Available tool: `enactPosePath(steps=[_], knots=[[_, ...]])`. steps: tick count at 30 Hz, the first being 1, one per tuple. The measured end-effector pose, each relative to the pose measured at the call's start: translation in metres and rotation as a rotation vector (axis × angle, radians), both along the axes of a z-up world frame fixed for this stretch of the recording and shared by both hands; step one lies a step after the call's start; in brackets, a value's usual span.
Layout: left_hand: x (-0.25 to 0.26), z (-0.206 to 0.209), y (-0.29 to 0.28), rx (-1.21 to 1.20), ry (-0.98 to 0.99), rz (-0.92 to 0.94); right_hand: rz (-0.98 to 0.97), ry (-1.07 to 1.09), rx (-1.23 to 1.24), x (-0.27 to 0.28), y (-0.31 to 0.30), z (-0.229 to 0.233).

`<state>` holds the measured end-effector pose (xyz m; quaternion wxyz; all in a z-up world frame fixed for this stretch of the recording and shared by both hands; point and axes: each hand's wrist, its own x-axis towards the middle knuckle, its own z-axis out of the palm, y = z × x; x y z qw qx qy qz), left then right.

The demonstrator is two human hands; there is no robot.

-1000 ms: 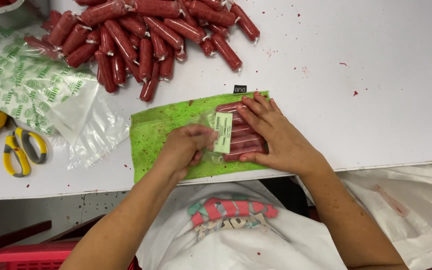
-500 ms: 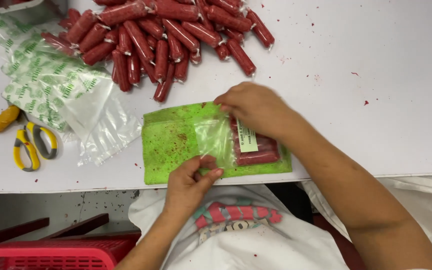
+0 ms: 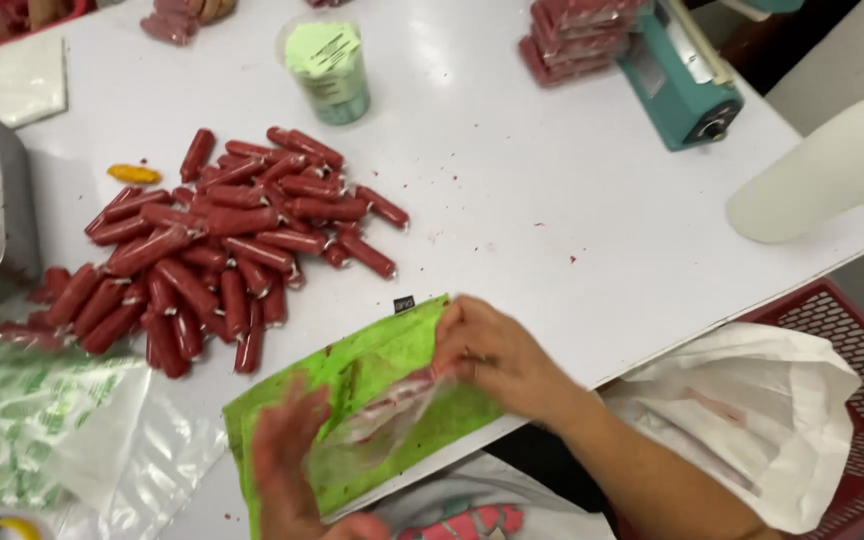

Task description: Manually packaging small red sausages into clear plastic bags and inserting product labels.

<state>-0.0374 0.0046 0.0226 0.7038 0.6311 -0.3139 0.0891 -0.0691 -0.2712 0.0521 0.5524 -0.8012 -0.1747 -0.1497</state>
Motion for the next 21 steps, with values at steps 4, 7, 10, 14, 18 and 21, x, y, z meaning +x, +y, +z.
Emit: enactPosePath(steps=[4,7,10,14,18,21], knots=[[-0.004,0.003,-0.025,0.319,0.079,-0.079,-0.177,-0.149,0.061,-0.030,0.008,-0.031],[-0.001,-0.016,-0.030,0.193,-0.033,-0.060,-0.310,-0.179,0.064,-0.043,0.012,-0.027],[-0.012,0.005,-0.046,0.231,0.365,0.093,-0.370,0.081,0.240,-0.044,0.013,-0.044],[-0.019,-0.032,-0.037,0.930,-0.219,0.550,-0.325,0.580,0.441,-0.026,0.004,-0.022],[-0.004,0.010,-0.061,0.770,-0.999,0.262,-0.288,0.671,0.447,-0.020,0.003,-0.008],[0.014,-0.010,-0.050,0.767,-0.695,0.019,-0.410,0.587,0.256,-0.022,0.004,-0.006]])
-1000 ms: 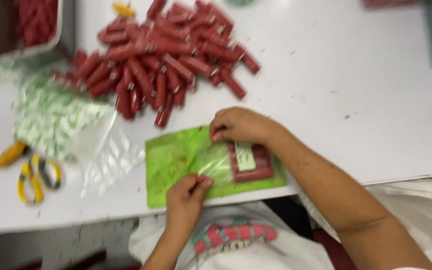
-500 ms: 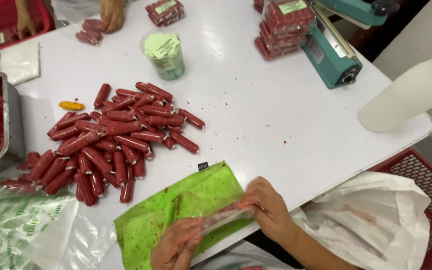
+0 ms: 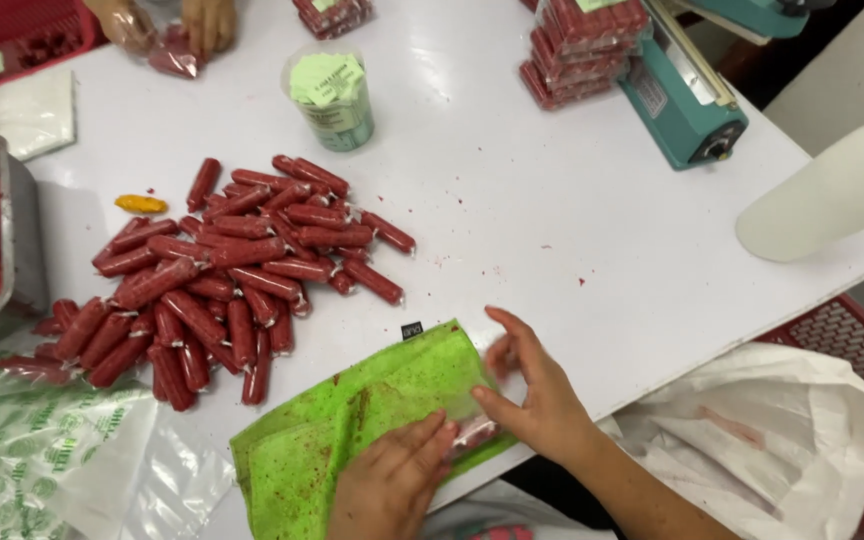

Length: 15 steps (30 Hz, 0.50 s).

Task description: Manually packaging small red sausages into clear plastic bags and inserting product labels.

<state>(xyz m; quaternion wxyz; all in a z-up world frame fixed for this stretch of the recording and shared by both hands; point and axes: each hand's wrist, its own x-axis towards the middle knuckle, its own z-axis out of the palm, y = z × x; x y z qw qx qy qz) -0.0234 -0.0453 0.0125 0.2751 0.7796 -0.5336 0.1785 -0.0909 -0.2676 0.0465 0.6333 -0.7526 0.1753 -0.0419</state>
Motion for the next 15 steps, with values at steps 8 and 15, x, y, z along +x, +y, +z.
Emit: enactPosePath(steps=[8,15], knots=[[0.015,-0.015,0.014,-0.172,1.328,0.121,0.219,-0.118,0.016,0.001,0.007,-0.048],[0.017,-0.019,0.013,-0.223,1.176,0.044,-0.099,-0.361,0.229,0.049,-0.141,-0.054]])
